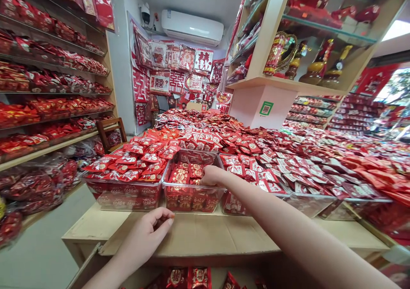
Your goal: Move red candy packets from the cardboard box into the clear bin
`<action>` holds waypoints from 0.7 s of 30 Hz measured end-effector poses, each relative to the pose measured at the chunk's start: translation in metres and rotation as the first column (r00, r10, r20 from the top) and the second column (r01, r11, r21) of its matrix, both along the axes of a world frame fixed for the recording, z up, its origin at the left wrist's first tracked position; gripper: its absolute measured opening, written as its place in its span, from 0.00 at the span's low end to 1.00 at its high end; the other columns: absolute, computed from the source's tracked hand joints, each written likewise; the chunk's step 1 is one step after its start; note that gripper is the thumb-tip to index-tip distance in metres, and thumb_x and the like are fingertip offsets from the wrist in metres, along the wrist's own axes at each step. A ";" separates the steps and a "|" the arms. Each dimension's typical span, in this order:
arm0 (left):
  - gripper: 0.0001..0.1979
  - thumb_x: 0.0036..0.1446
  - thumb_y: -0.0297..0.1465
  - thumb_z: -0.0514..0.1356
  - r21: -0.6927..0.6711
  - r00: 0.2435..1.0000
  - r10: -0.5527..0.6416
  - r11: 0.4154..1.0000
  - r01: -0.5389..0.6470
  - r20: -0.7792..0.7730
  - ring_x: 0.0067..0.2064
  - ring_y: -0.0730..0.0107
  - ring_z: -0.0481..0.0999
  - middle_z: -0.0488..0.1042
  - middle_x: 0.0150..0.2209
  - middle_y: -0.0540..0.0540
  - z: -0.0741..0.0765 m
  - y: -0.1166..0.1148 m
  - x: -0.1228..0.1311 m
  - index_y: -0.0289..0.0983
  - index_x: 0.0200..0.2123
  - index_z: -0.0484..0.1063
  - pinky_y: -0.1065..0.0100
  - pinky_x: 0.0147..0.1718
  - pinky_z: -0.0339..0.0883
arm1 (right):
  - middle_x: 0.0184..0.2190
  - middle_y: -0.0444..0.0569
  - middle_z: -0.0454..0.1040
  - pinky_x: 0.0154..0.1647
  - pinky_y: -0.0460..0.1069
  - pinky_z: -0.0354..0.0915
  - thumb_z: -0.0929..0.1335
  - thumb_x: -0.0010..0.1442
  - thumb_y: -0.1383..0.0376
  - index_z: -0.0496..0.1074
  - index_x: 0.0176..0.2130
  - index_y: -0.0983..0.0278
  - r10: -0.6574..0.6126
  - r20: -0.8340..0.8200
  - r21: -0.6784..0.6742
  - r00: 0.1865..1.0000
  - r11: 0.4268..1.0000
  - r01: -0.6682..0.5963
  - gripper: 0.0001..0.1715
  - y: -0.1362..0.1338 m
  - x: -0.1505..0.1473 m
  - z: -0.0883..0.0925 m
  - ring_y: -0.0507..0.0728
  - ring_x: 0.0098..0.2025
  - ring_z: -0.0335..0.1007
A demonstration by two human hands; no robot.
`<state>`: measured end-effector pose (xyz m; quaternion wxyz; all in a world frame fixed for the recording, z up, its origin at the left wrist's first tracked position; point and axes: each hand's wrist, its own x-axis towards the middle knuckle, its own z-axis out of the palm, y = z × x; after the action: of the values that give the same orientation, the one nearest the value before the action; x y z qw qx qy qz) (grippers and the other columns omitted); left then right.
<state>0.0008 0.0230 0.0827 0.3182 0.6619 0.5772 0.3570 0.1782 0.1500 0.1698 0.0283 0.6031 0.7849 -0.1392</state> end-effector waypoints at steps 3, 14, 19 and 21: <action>0.10 0.53 0.38 0.52 -0.004 1.000 0.001 1.000 -0.001 -0.009 0.30 0.66 0.70 0.69 0.24 0.53 0.000 0.002 -0.001 0.40 0.31 0.69 0.70 0.29 0.60 | 0.31 0.54 0.75 0.36 0.49 0.66 0.68 0.49 0.65 0.72 0.33 0.70 0.081 0.094 -0.010 0.992 0.997 -0.080 0.11 -0.003 -0.003 0.007 0.56 0.36 0.71; 0.10 0.53 0.38 0.53 0.001 0.999 -0.001 1.000 0.001 -0.048 0.29 0.66 0.69 0.69 0.24 0.53 -0.004 0.003 -0.003 0.39 0.32 0.69 0.70 0.30 0.61 | 0.36 0.56 0.73 0.37 0.49 0.63 0.67 0.51 0.64 0.71 0.36 0.70 0.184 0.077 0.170 0.980 0.966 -0.195 0.12 -0.008 0.000 0.014 0.58 0.40 0.69; 0.11 0.53 0.39 0.53 0.002 0.999 -0.022 1.000 0.022 -0.048 0.33 0.65 0.71 0.73 0.28 0.51 -0.008 0.005 -0.006 0.39 0.33 0.69 0.70 0.33 0.63 | 0.31 0.44 0.74 0.32 0.42 0.60 0.61 0.57 0.62 0.71 0.34 0.63 0.370 -0.125 0.339 0.921 0.888 -0.311 0.11 -0.071 0.017 0.004 0.49 0.33 0.68; 0.10 0.53 0.39 0.53 0.011 0.998 -0.024 1.000 0.024 -0.060 0.34 0.65 0.72 0.74 0.29 0.51 -0.009 0.005 -0.005 0.40 0.32 0.69 0.71 0.34 0.64 | 0.27 0.40 0.73 0.27 0.40 0.60 0.62 0.57 0.63 0.71 0.33 0.62 0.577 -0.314 0.264 0.754 0.816 -0.514 0.10 -0.107 0.028 -0.022 0.47 0.27 0.67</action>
<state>-0.0039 0.0282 0.0741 0.3014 0.6809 0.5764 0.3366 0.2059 0.0429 0.1481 -0.1337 0.3085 0.9254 -0.1750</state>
